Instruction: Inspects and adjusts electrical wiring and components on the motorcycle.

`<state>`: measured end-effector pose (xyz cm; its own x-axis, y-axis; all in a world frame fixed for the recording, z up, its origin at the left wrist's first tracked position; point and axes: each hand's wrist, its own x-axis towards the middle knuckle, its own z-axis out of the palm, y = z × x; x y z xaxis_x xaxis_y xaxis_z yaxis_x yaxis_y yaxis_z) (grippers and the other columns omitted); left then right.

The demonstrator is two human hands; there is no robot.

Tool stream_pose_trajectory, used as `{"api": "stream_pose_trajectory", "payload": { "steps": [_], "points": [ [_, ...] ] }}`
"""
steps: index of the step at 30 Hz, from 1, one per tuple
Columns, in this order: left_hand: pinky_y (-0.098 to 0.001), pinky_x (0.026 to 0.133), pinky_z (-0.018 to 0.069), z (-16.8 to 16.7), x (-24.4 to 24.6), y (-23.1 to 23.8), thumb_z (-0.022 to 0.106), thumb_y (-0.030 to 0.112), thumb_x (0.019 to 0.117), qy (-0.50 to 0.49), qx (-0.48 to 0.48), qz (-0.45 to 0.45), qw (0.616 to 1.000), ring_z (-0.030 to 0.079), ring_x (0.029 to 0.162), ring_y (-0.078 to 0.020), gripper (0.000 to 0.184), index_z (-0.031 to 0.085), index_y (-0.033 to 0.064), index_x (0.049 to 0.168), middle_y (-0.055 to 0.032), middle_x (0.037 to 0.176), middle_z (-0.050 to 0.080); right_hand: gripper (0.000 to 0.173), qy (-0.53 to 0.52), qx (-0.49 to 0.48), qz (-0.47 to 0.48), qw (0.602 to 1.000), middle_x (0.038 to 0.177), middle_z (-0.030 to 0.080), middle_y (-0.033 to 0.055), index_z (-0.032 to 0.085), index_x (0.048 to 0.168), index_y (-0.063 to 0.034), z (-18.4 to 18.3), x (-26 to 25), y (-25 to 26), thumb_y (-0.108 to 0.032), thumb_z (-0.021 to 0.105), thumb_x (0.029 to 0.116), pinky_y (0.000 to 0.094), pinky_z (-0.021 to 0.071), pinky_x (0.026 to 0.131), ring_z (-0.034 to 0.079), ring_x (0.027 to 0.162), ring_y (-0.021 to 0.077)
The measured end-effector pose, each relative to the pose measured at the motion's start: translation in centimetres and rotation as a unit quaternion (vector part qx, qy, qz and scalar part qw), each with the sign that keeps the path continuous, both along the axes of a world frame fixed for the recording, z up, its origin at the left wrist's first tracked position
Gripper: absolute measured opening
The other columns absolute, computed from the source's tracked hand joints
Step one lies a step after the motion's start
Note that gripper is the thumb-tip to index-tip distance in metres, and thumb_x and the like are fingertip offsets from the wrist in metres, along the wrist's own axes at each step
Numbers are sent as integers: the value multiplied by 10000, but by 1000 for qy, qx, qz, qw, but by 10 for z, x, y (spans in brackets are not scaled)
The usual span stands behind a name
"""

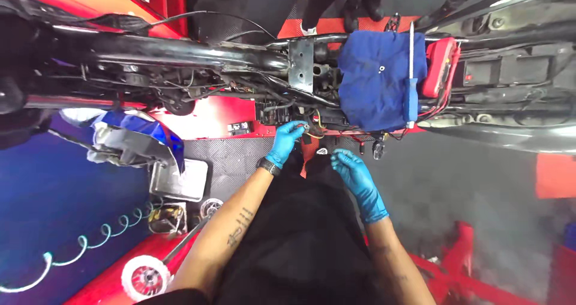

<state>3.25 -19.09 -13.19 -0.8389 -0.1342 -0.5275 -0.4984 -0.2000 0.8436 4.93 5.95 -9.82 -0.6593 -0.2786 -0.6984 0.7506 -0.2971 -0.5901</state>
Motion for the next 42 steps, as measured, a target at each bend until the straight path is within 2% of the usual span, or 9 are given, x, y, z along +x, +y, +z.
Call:
{"api": "stream_pose_trajectory", "payload": {
  "steps": [5,7,11,16,22,30,35,39,42],
  "points": [
    [-377,909,607,-4,6,8,437,97,1093,-52,109,-21,992,717,1063,-236,273,554,-9,1315,-155,1332,646,189,11,-18,45,999,939,712,91,634,1130,7,3,-13,-7,-72,482,1050,300,604,721,692,776,150],
    [-389,920,611,0,6,10,466,52,1073,-38,113,-22,993,722,1045,-258,245,551,-40,1283,-177,1293,650,185,27,-10,62,998,935,707,80,643,1134,8,3,-17,-9,-75,505,1041,293,596,714,682,774,142],
    [-365,907,607,-3,12,8,620,4,970,32,-13,-68,997,720,966,-206,179,642,-58,1137,-148,1114,705,219,41,-7,80,996,896,689,58,646,1180,18,0,-18,-10,-66,494,1045,271,576,683,654,736,120],
    [-327,875,591,-8,24,4,688,16,919,64,-115,-88,987,701,953,-157,167,695,-15,1083,-117,1116,725,293,30,0,104,994,848,669,53,618,1248,23,-18,-15,-14,-96,425,1061,286,555,651,624,684,124],
    [-326,876,600,-16,30,3,693,16,919,83,-126,-83,985,715,957,-154,164,707,-11,1080,-103,1106,741,208,45,55,126,989,779,670,33,677,1108,20,-32,-24,-38,-126,538,1056,253,540,599,616,640,102],
    [-315,904,587,-21,30,-5,697,42,928,106,-146,-120,976,708,985,-143,136,731,8,1055,-91,1099,745,151,73,117,243,960,769,678,31,690,1052,6,-34,-43,-73,-129,645,1000,229,524,570,611,608,88],
    [-338,922,593,-20,32,-4,663,17,945,103,-81,-84,988,710,1043,-172,177,687,-29,1115,-124,1183,725,138,135,184,294,928,758,642,8,661,1003,-17,-22,-52,-76,-135,591,1015,233,513,584,595,618,73],
    [-355,966,589,-21,34,4,626,-46,948,104,-27,-48,993,698,1128,-209,175,659,-67,1119,-161,1252,700,150,139,185,274,934,773,640,15,657,1015,-10,-24,-47,-72,-140,582,1022,232,509,582,587,619,76],
    [-348,953,592,-21,34,5,620,-65,941,95,-18,-41,994,703,1100,-198,184,654,-67,1122,-155,1227,706,146,139,187,261,937,767,630,10,651,1008,-8,-24,-43,-72,-125,566,1025,237,514,593,584,623,73]
  ]
}}
